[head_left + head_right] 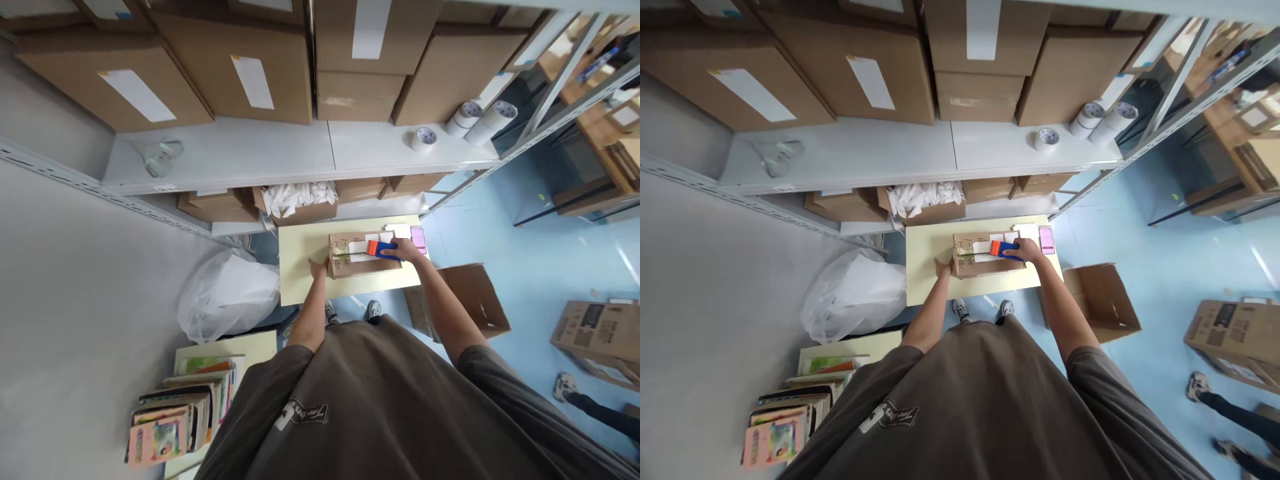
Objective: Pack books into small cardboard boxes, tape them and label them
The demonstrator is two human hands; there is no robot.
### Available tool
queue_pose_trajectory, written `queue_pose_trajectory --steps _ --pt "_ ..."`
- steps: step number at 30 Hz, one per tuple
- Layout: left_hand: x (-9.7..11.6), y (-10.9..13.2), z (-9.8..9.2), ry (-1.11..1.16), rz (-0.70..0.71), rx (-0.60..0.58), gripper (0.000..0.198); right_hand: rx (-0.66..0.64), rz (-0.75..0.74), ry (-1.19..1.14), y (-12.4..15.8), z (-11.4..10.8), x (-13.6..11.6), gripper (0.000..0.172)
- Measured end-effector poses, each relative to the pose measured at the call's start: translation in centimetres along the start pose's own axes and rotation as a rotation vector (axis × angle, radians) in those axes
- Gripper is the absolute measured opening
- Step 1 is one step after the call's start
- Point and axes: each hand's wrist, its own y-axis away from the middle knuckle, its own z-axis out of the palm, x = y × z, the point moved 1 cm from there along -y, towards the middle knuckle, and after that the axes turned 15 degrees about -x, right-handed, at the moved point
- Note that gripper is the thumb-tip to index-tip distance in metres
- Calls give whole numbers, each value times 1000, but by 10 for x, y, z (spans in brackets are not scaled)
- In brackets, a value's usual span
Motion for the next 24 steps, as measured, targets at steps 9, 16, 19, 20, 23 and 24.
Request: queue_pose_trajectory --steps 9,16,19,20,23,24 --pt "37 26 22 -57 197 -73 51 -45 -34 78 -18 0 12 68" --pt "49 35 37 -228 58 5 50 -106 -129 84 -26 -15 10 68" --pt "49 34 33 -254 37 34 51 -107 -142 116 -21 -35 31 69" --pt "49 33 32 -259 27 40 51 -107 -122 135 -17 -44 44 69" --pt "49 30 29 -283 7 23 52 -129 -24 164 1 -70 92 69" --pt "49 29 29 -294 6 10 52 -137 -4 153 7 -76 108 70"
